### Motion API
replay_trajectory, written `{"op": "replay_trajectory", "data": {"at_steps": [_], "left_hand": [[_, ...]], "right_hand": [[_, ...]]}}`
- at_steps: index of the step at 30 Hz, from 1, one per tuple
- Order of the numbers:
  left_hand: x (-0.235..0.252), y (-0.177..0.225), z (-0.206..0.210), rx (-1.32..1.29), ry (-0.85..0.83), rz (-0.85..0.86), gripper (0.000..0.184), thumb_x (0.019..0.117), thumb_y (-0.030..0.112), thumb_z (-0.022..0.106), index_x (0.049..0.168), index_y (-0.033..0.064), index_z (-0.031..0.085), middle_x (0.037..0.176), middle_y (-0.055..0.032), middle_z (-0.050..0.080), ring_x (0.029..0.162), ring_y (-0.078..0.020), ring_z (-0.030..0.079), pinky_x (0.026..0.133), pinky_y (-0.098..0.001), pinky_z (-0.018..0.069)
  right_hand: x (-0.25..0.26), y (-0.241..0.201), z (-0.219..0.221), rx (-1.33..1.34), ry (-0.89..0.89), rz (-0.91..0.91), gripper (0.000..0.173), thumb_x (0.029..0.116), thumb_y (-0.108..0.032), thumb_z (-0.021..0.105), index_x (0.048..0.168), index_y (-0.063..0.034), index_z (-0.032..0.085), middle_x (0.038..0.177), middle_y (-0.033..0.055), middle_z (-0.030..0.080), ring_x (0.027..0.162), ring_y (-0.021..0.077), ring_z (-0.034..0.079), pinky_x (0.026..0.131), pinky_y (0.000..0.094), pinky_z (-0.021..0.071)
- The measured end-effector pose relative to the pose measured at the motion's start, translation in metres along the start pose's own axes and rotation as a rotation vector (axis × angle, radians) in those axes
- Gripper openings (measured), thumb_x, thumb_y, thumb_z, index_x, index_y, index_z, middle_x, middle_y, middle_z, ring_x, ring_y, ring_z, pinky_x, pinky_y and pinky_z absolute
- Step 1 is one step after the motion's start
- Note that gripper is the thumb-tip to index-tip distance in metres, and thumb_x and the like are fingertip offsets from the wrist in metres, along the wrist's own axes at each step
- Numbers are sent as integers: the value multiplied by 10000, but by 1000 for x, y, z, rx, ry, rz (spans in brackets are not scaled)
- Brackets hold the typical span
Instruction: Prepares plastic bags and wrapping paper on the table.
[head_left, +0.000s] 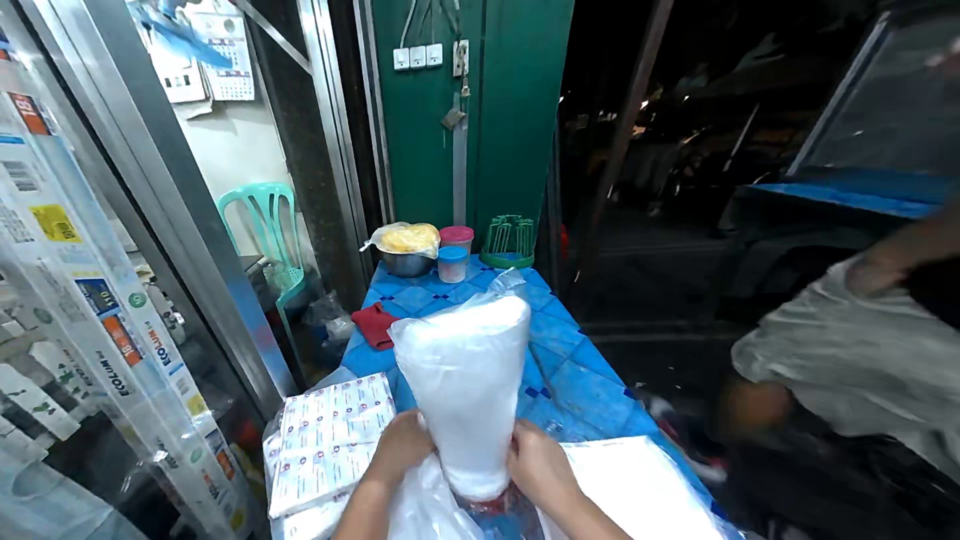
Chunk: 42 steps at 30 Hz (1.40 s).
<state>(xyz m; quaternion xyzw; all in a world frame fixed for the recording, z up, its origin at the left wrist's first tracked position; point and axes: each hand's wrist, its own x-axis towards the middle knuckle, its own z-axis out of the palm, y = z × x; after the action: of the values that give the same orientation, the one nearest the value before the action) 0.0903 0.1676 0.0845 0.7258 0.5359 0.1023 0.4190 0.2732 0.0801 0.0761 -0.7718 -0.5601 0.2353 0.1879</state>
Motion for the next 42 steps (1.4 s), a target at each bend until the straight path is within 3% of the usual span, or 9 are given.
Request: {"op": "replay_trajectory", "data": {"at_steps": [5, 11, 16, 23, 30, 33, 35, 38, 42], "left_hand": [[8, 8, -3, -103, -2, 107, 388, 918, 64, 717, 1262, -83, 612, 1258, -218, 646, 1201, -255, 601, 1063, -405, 454], [10, 4, 2, -161, -47, 112, 352, 963, 66, 655, 1284, -70, 605, 1262, -203, 643, 1192, -229, 600, 1054, -398, 459], [17, -3, 11, 5, -50, 83, 410, 959, 57, 656, 1336, -80, 573, 1338, -239, 611, 1287, -291, 561, 1119, -438, 410], [-25, 1, 28, -218, 400, 73, 335, 1016, 56, 538, 1313, -87, 595, 1294, -269, 631, 1254, -366, 591, 1096, -499, 433], [-51, -7, 34, -83, 237, 69, 374, 1034, 105, 523, 1363, -65, 572, 1379, -259, 585, 1319, -356, 551, 1137, -484, 402], [-65, -15, 42, -353, 524, 331, 318, 987, 91, 597, 1234, -108, 627, 1173, -220, 684, 1057, -225, 684, 955, -375, 544], [-82, -8, 40, -582, 512, 455, 307, 973, 38, 600, 1227, -133, 579, 1121, -156, 676, 854, -92, 703, 751, -267, 608], [-107, -1, 41, -770, 364, 591, 312, 947, 0, 625, 1224, -123, 551, 1144, -90, 687, 895, -72, 718, 794, -279, 627], [-114, -2, 46, -790, 288, 734, 340, 986, 209, 657, 1248, -1, 599, 1171, 34, 714, 1085, -25, 663, 963, -256, 550]], "right_hand": [[21, 1, -16, 26, -128, -26, 345, 1028, -144, 543, 1314, 30, 624, 1331, 259, 622, 1265, 408, 589, 1073, 572, 437], [22, -1, -1, -5, -167, 9, 509, 990, -112, 586, 1467, 33, 481, 1487, 274, 477, 1313, 431, 540, 1084, 575, 436], [19, 2, 14, 57, -128, 145, 540, 1010, -129, 551, 1506, -4, 379, 1450, 245, 526, 1271, 390, 592, 1057, 540, 473], [-32, -6, 6, 191, 159, -9, 385, 1019, -78, 519, 1361, 96, 551, 1283, 298, 626, 1110, 431, 664, 969, 553, 519], [-53, -10, 21, 196, 74, 30, 457, 1036, -76, 496, 1466, 77, 471, 1429, 300, 535, 1174, 443, 644, 998, 547, 513], [-70, -2, 19, 356, 196, -74, 461, 1008, -133, 597, 1384, 124, 526, 1221, 293, 657, 979, 404, 701, 875, 530, 562], [-84, -4, 19, 485, 258, -201, 412, 985, -160, 638, 1267, 138, 591, 1076, 261, 697, 851, 338, 707, 766, 475, 584], [-98, -15, 10, 687, 134, -341, 429, 955, -204, 696, 1217, 122, 601, 1044, 192, 698, 839, 207, 684, 719, 357, 569], [-98, -21, 7, 873, 69, -523, 199, 933, -81, 696, 1023, 93, 659, 987, 105, 678, 826, 53, 638, 705, 224, 543]]}}
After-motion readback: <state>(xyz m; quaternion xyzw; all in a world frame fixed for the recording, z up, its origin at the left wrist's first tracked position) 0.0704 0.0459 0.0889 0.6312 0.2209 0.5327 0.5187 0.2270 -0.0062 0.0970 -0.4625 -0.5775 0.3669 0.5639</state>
